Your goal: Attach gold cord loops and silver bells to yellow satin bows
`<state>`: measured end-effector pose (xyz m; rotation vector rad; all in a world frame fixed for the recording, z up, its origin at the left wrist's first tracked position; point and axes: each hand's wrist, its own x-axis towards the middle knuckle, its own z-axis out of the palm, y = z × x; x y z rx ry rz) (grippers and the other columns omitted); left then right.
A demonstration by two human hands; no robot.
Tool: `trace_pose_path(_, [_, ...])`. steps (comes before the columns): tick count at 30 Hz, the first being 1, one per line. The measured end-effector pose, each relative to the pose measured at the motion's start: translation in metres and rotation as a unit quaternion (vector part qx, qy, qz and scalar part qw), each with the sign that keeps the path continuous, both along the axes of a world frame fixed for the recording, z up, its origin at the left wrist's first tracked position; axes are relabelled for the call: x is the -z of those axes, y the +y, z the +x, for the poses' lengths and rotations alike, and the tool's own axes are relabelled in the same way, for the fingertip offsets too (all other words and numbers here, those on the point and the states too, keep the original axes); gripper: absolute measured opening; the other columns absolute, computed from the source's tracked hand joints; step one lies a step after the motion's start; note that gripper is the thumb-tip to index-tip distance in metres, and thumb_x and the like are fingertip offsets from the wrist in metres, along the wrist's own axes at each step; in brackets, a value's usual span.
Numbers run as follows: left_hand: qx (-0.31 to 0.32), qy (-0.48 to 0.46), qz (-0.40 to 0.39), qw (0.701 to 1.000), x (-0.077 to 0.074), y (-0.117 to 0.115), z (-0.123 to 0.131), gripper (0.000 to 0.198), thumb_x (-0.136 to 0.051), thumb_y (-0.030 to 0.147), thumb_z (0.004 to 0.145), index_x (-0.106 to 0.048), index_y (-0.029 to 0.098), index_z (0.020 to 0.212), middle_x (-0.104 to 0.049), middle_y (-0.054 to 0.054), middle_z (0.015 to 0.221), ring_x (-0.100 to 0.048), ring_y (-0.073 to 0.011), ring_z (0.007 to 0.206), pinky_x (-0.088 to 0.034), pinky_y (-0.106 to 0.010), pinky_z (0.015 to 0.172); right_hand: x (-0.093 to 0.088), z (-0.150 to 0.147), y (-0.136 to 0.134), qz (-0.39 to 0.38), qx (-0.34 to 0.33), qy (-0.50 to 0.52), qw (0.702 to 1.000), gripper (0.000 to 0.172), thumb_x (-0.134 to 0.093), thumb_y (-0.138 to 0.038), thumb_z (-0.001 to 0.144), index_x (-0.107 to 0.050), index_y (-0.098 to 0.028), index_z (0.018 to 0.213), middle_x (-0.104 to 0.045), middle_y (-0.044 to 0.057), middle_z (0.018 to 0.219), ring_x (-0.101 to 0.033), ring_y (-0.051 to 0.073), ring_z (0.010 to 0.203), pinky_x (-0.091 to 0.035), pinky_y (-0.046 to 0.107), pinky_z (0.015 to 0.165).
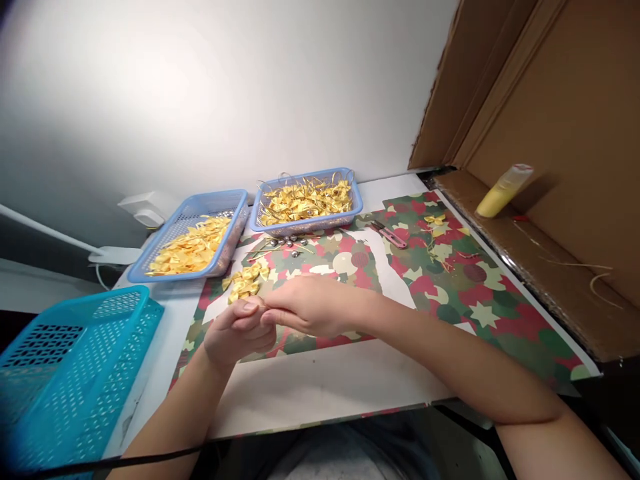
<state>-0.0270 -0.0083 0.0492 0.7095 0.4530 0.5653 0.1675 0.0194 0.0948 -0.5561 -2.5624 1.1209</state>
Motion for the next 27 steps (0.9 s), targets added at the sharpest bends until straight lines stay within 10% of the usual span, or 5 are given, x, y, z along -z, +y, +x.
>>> trace_pose_path(12, [0.005, 0.046, 0.093, 0.995, -0.044, -0.008, -0.005, 0.050, -0.061, 0.037, 0.077, -0.026, 0.020, 0.045, -0.019, 0.007, 0.041, -0.017, -0.0062, 0.037, -0.015, -0.023, 0.039, -0.023, 0.038, -0.003, -0.212, 0.020, 0.228, 0.950, 0.049, -0.049, -0.056, 0.090, -0.048, -0.019, 0.059, -0.044, -0.002, 0.055, -0.041, 0.011, 0.052, -0.038, 0.030, 0.058])
trace_pose_path(17, [-0.070, 0.024, 0.134, 0.988, -0.070, -0.020, -0.046, 0.051, -0.059, 0.034, 0.080, -0.024, 0.019, 0.047, -0.017, 0.008, 0.042, -0.015, -0.0055, 0.037, -0.015, -0.021, 0.039, -0.056, 0.103, -0.014, -0.223, 0.256, 0.465, 0.817, 0.046, -0.063, -0.041, 0.082, -0.044, -0.023, 0.045, -0.025, -0.004, 0.041, -0.026, 0.011, 0.047, -0.031, 0.037, 0.060])
trace_pose_path(21, [-0.144, -0.001, 0.185, 0.972, -0.096, -0.045, -0.091, 0.051, -0.052, 0.030, 0.087, -0.019, 0.019, 0.049, -0.013, 0.008, 0.044, -0.012, -0.0057, 0.039, -0.015, -0.022, 0.039, -0.077, 0.167, -0.027, -0.218, 0.379, 0.591, 0.678, 0.049, -0.047, -0.021, 0.089, -0.054, -0.028, 0.041, -0.037, -0.003, 0.033, -0.026, 0.007, 0.041, -0.024, 0.045, 0.064])
trace_pose_path(27, [-0.378, 0.009, 0.321, 0.868, -0.129, -0.095, -0.167, 0.056, -0.002, 0.024, 0.097, -0.025, 0.017, 0.046, -0.021, 0.002, 0.047, -0.024, -0.0079, 0.042, -0.025, -0.021, 0.044, -0.052, 0.233, -0.023, -0.211, 0.423, 0.728, 0.497, 0.050, -0.036, -0.006, 0.087, -0.049, -0.018, 0.040, -0.055, -0.005, 0.042, -0.043, 0.002, 0.040, -0.025, 0.040, 0.053])
